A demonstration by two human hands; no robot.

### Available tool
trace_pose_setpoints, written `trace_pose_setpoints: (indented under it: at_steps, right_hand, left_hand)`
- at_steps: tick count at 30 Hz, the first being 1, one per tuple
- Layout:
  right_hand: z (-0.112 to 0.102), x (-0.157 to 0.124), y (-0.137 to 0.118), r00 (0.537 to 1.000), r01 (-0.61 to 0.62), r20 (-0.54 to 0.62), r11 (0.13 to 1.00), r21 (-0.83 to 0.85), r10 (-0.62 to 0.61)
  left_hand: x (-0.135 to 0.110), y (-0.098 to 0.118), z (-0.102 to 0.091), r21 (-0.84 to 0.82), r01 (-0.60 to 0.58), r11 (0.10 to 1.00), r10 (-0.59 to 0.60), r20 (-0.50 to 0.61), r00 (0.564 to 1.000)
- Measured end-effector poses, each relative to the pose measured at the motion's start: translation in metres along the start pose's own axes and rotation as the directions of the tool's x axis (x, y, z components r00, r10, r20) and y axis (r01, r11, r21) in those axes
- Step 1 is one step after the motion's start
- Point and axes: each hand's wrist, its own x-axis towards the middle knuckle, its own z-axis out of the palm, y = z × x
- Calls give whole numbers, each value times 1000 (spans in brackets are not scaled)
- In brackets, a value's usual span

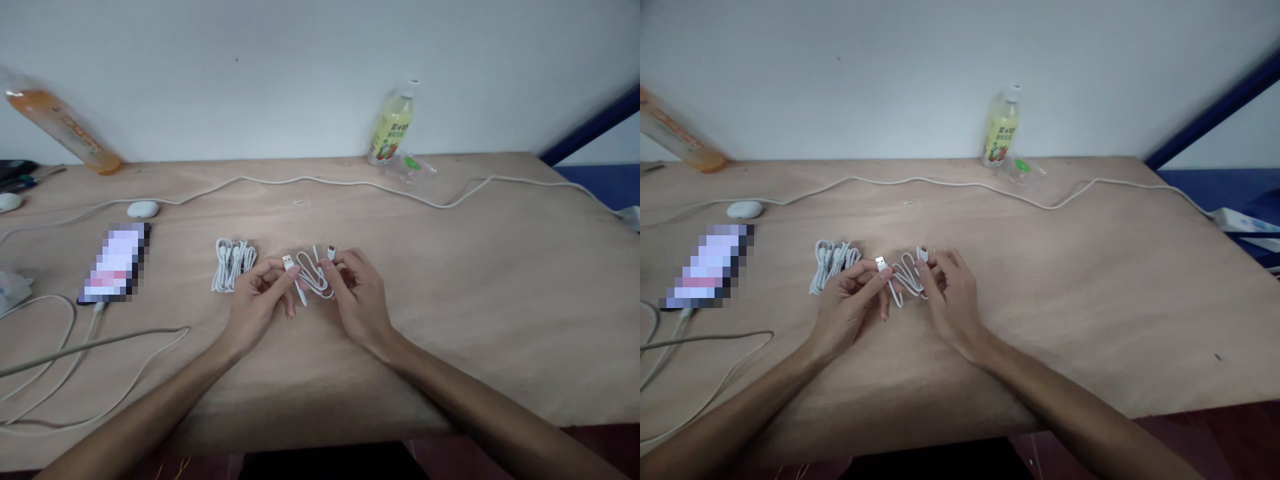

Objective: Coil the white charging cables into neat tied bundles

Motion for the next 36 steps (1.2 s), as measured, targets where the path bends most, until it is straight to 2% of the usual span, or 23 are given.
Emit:
trace_pose_setpoints:
  at_steps: [4,6,9,12,16,22,30,36]
  right_hand:
    - [-2,1,-2,997,65,51,995,-72,-61]
    - [-2,2,-2,995,54,87,998,-40,-50]
    - [-1,4,0,967,-76,251,988,136,40]
    - [3,5,4,923,-237,367,924,301,117]
    - [5,7,9,908,-327,377,870,368,182]
    - [2,10,11,910,-324,377,862,390,172]
    - [0,15,10,903,-372,367,832,411,222]
    - [0,16,10,909,-352,357,853,386,214]
  left_hand:
    - [0,0,1,-46,2,999,-1,25,1000]
    - [0,0,2,-71,0,997,2,28,1000]
    - [1,0,2,-107,17,994,-14,28,1000]
    - [1,-1,1,-160,28,987,-20,52,998]
    - [1,-4,0,-202,31,979,-17,72,997]
    - [1,-3,-1,-169,42,985,-30,76,997]
    - [0,-4,0,-178,47,983,-35,69,997]
    - [-1,-3,-2,-42,7,999,-4,63,998]
